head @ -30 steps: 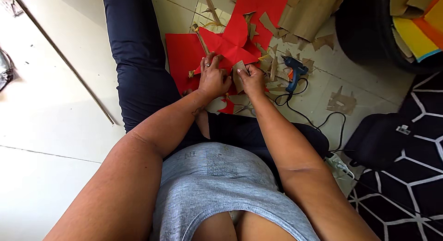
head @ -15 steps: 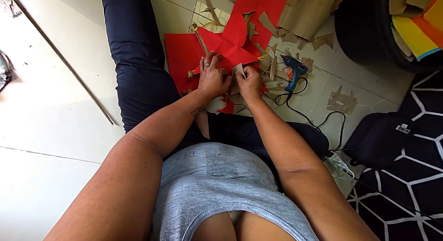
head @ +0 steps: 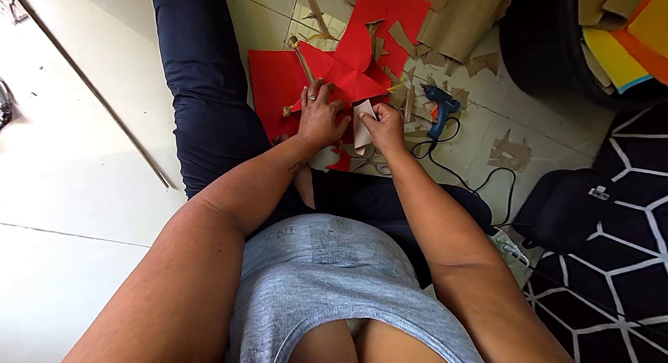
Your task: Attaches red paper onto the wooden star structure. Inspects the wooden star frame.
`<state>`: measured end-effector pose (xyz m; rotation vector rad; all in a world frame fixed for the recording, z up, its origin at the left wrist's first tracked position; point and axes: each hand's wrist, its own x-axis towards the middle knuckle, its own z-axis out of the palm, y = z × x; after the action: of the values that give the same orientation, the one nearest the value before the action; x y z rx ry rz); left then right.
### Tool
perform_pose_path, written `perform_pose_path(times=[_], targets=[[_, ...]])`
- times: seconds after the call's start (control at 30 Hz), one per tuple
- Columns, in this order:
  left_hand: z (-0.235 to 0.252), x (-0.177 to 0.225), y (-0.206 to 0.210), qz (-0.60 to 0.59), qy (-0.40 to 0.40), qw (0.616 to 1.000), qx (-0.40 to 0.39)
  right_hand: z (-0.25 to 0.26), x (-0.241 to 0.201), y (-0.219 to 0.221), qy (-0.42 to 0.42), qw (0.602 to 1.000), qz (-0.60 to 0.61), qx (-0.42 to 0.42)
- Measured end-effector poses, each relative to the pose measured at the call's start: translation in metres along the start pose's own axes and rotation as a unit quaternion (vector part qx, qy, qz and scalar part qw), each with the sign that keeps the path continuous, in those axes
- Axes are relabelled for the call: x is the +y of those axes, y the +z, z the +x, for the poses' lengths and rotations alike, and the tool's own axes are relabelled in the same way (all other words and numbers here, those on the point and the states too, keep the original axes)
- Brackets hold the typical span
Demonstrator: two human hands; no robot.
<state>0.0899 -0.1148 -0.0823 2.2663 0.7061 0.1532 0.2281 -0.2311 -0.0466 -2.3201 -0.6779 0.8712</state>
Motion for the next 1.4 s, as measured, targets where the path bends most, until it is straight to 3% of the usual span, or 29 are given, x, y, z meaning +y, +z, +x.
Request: perform_pose_path(times=[0.13, 0.3, 0.43, 0.63, 0.9, 1.4], targets=[[-0.001, -0.001, 0.001, 0.008, 0.010, 1.000, 0.008, -0.002, 0.015, -0.011, -0.016, 0.997, 0.062, -0.031], [-0.001, -0.001, 0.002, 0.002, 0.009, 1.000, 0.006, -0.010, 0.019, -0.022, -0.048, 0.997, -0.030, -0.044], [-0.001, -0.002, 0.003, -0.009, 0.009, 1.000, 0.018, -0.013, 0.015, -0.012, -0.116, 0.993, -0.039, -0.002], [0.000, -0.005, 0.002, -0.031, 0.005, 0.999, 0.023, -0.012, 0.002, -0.002, -0.057, 0.993, -0.067, -0.081], [0.000, -0.005, 0.003, -0.024, 0.004, 1.000, 0.020, 0.000, -0.007, 0.008, -0.023, 0.992, -0.118, -0.045], [0.001, -0.003, 0.004, -0.012, -0.002, 1.000, 0.014, -0.016, -0.007, 0.013, -0.126, 0.947, -0.279, -0.094]])
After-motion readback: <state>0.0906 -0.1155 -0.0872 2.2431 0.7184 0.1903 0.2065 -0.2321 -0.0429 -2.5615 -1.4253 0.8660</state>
